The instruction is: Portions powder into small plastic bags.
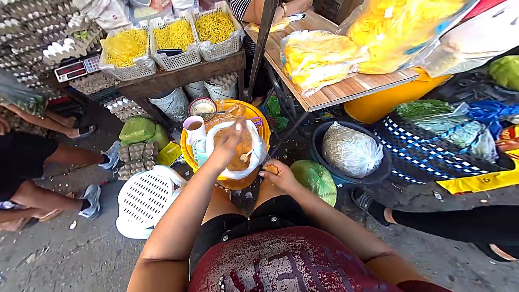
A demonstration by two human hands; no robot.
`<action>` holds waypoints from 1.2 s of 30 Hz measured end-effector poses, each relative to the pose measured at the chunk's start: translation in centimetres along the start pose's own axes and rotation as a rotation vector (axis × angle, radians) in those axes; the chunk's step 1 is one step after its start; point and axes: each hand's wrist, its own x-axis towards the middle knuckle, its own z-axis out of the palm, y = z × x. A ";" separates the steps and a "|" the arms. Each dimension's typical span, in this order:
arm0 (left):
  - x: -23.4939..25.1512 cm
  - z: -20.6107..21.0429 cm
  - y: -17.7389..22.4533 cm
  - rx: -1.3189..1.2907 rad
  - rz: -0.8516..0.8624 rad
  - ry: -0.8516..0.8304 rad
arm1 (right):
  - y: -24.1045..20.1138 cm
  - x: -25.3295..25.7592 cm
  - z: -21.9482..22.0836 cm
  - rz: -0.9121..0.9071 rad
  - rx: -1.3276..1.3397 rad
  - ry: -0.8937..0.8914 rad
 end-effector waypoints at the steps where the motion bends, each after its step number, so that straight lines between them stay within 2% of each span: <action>1: 0.3 0.5 0.7 0.013 0.025 -0.050 | -0.4 0.0 0.3 0.002 0.016 0.013; 3: 0.7 1.3 1.7 0.118 0.044 -0.036 | -1.0 -0.1 0.5 0.005 0.034 0.042; 6: 1.2 2.1 2.3 0.263 -0.035 0.093 | -1.3 -0.5 0.5 -0.019 0.044 0.079; 8: 1.2 2.8 2.2 0.336 -0.028 0.105 | -1.4 -0.8 0.3 -0.018 0.042 0.048; 11: 0.0 3.3 3.0 0.420 0.072 0.010 | -1.0 -0.9 -0.7 -0.052 0.000 -0.122; 14: -1.1 3.3 2.9 0.477 0.177 -0.178 | -1.4 -0.5 -2.6 -0.040 -0.054 -0.285; 17: -1.0 3.3 1.4 0.577 0.145 -0.251 | -3.3 0.6 -3.2 -0.042 0.003 -0.386; 19: -0.8 3.2 1.8 0.564 0.180 -0.220 | -5.2 1.8 -3.3 -0.055 -0.010 -0.411; 22: -0.6 2.4 2.1 0.557 0.190 -0.137 | -6.6 2.6 -3.1 0.053 -0.081 -0.467; 28: -0.5 1.4 2.3 0.501 0.226 -0.035 | -4.8 2.1 -1.8 0.147 -0.153 -0.536; 32: -1.0 1.4 1.8 0.528 0.244 0.113 | -3.6 0.6 0.2 0.187 -0.001 -0.359; 36: -2.2 2.0 1.8 0.629 0.345 0.198 | -3.8 -0.6 1.5 0.179 0.038 -0.291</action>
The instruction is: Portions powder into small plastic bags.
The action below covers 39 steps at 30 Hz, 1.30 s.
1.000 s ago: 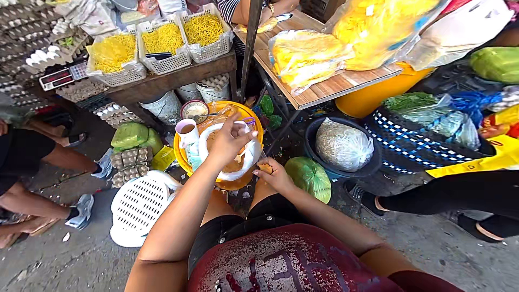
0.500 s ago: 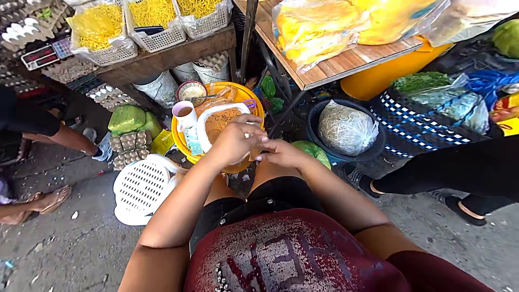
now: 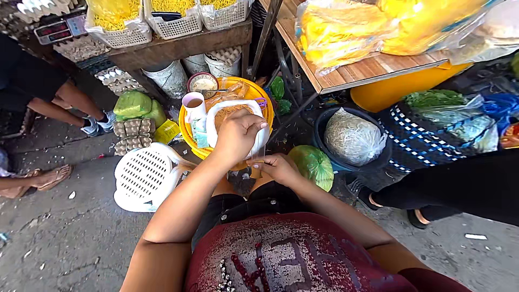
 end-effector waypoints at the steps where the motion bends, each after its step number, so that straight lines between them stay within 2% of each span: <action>1: -0.2 0.1 0.1 0.016 0.023 0.011 | -0.1 -0.1 0.2 -0.007 -0.015 0.016; 4: -0.6 -0.3 0.3 -0.033 0.051 -0.010 | -0.3 -0.2 -0.1 -0.038 -0.096 -0.011; 6: -1.0 -1.9 0.7 -0.170 0.074 -0.135 | -1.0 -0.4 -0.6 -0.074 -0.113 -0.135; 8: -1.7 -3.1 0.6 -0.331 0.120 -0.233 | -2.3 -0.8 -0.9 -0.146 -0.057 -0.250; 10: -2.4 -3.0 0.1 -0.313 0.124 -0.244 | -3.1 -0.6 -1.1 -0.251 0.018 -0.265; 12: -3.1 -1.7 -0.2 -0.123 0.117 -0.224 | -3.6 -0.3 -1.3 -0.277 -0.047 -0.224; 15: -3.3 -0.7 0.2 -0.076 0.192 -0.161 | -5.0 -0.2 -0.9 -0.237 -0.256 -0.149; 21: -3.5 -0.5 -0.5 -0.057 0.122 -0.040 | -3.8 -1.0 0.4 -0.186 -0.198 0.024; 23: -3.9 -0.2 -0.9 -0.084 0.083 -0.054 | -2.8 -1.4 0.8 -0.191 -0.216 0.075; 28: -4.5 0.1 -1.4 -0.112 0.070 -0.106 | -1.6 -1.7 0.7 -0.120 -0.223 0.004; 33: -4.9 0.3 -1.6 -0.172 0.119 0.003 | -2.0 -2.1 1.5 -0.112 -0.147 0.045; 35: -5.2 0.5 -2.0 -0.193 0.098 0.090 | -2.6 -2.2 2.3 -0.124 -0.226 0.109; 39: -6.1 0.5 -3.0 -0.236 0.035 0.248 | -2.4 -1.8 3.8 -0.271 -0.558 0.269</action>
